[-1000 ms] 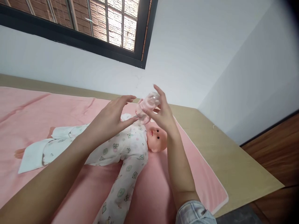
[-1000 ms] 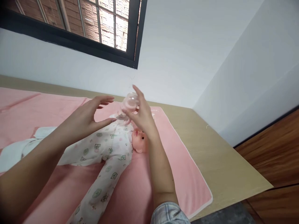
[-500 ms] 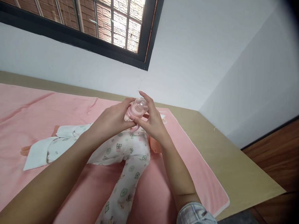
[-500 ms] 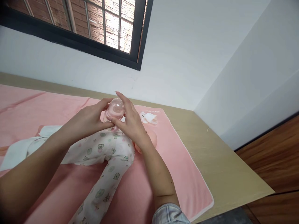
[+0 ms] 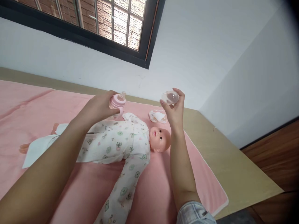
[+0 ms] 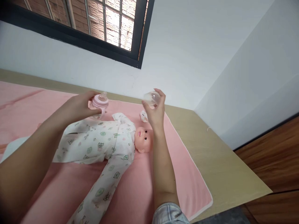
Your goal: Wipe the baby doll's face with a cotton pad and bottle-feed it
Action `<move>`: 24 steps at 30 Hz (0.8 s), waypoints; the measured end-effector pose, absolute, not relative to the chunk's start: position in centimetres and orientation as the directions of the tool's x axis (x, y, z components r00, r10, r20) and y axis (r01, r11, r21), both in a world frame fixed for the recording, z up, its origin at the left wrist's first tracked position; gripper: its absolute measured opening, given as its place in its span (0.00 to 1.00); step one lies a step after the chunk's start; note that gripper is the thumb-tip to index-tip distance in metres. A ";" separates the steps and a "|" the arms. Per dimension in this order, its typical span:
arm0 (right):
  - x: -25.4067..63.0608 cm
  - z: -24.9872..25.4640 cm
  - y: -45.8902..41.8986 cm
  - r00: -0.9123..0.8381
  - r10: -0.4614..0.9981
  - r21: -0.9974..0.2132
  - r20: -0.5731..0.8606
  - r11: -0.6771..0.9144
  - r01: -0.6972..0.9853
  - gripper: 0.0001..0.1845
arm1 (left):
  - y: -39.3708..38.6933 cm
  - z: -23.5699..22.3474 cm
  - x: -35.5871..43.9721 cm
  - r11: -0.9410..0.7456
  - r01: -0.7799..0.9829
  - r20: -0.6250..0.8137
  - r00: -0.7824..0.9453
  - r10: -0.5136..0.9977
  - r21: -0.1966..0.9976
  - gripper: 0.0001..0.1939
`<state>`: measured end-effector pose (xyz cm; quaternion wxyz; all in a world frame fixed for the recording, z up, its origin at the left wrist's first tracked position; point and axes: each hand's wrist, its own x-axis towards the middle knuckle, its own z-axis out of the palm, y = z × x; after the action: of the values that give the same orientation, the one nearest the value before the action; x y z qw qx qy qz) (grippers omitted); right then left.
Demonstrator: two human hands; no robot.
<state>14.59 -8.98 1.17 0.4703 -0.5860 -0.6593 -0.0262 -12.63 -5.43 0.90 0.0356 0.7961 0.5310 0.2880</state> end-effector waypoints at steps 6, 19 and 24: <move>21.8 -4.9 -3.8 0.560 0.620 -0.761 0.550 0.096 0.641 0.33 | -0.2 -2.4 -16.0 -0.224 0.920 0.253 0.144 0.957 0.321 0.28; 25.1 -14.3 -2.2 0.730 0.653 -0.714 0.201 -0.412 0.565 0.30 | 4.4 -5.9 -20.1 -0.006 0.971 0.084 -0.014 0.996 0.239 0.26; 25.1 -15.1 -1.9 0.745 0.633 -0.721 0.210 -0.414 0.555 0.34 | 4.6 -6.0 -20.4 0.003 0.970 0.042 -0.014 0.999 0.245 0.32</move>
<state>25.07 -1.90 -15.13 0.4094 -0.8396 -0.3538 0.0475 -20.41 4.64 -6.05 0.0719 0.6984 0.7047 0.1025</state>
